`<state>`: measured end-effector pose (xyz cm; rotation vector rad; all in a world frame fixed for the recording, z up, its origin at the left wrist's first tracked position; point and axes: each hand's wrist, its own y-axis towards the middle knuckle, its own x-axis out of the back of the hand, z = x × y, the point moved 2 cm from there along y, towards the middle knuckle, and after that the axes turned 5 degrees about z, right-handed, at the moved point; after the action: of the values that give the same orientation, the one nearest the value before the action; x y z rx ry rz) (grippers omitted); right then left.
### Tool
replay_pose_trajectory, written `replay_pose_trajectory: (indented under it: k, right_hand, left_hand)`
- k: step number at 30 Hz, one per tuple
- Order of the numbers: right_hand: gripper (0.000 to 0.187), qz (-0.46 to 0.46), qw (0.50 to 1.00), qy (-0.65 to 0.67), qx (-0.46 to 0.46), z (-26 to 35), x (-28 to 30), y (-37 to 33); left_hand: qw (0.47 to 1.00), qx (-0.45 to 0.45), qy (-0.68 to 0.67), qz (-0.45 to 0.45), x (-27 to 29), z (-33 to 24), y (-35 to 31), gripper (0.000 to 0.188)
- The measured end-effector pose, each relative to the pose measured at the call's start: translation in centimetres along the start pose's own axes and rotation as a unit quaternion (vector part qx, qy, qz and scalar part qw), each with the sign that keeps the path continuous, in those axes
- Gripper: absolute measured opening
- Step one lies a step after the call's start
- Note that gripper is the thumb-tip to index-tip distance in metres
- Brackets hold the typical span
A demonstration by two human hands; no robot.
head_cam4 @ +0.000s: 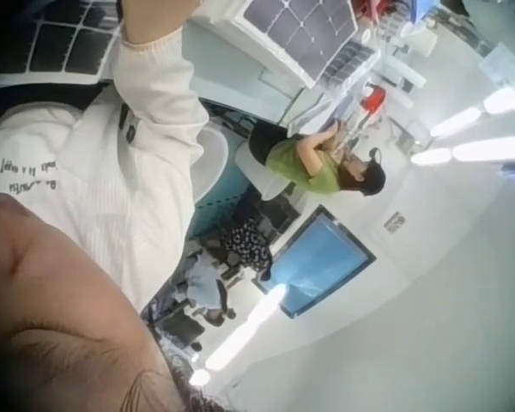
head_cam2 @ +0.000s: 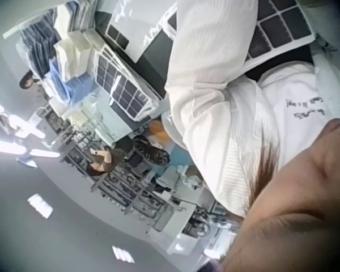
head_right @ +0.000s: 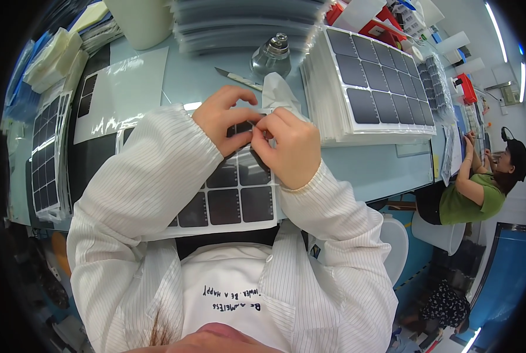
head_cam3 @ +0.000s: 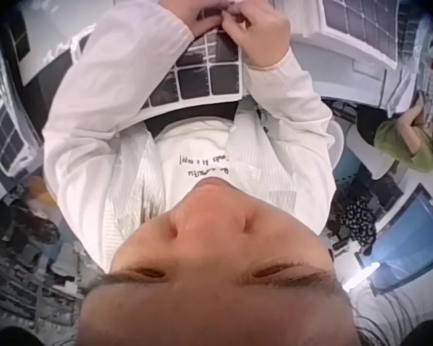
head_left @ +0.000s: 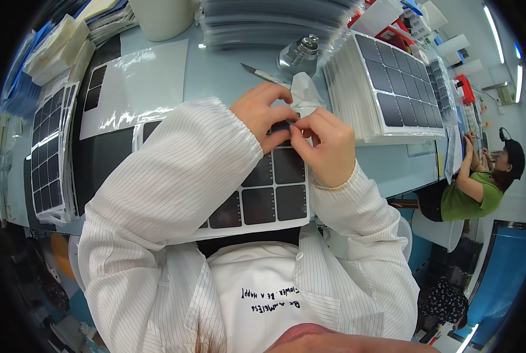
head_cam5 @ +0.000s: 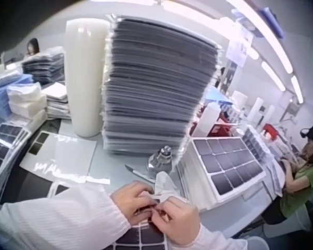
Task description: Assembling small solar panel components by applying solar cell grids and cleaning the panel surfaces.
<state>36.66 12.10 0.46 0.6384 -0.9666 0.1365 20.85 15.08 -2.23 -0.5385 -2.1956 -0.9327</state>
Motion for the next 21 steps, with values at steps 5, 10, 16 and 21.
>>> replay_pose_trajectory:
  k: [5, 10, 16, 21]
  right_hand:
    - [0.019, -0.039, 0.945, 0.284, -0.157, -2.9, -0.5, 0.6]
    - [0.020, 0.048, 0.893, 0.362, -0.264, -4.5, -2.2, 0.3]
    - [0.016, 0.008, 0.880, 0.426, -0.212, -5.8, -3.9, -0.1]
    - [0.017, 0.009, 0.847, 0.472, -0.243, -5.9, -4.9, -0.7]
  left_hand:
    - [0.998, -0.045, -0.004, -0.046, 0.4, -0.7, 0.4, 0.012]
    - [0.988, -0.112, 0.047, -0.096, 1.2, -1.8, 0.8, 0.010]
    - [0.989, -0.123, 0.055, -0.064, 1.7, -2.5, 0.6, 0.011]
    - [0.989, -0.107, 0.078, 0.068, 4.8, -6.5, -4.9, 0.014]
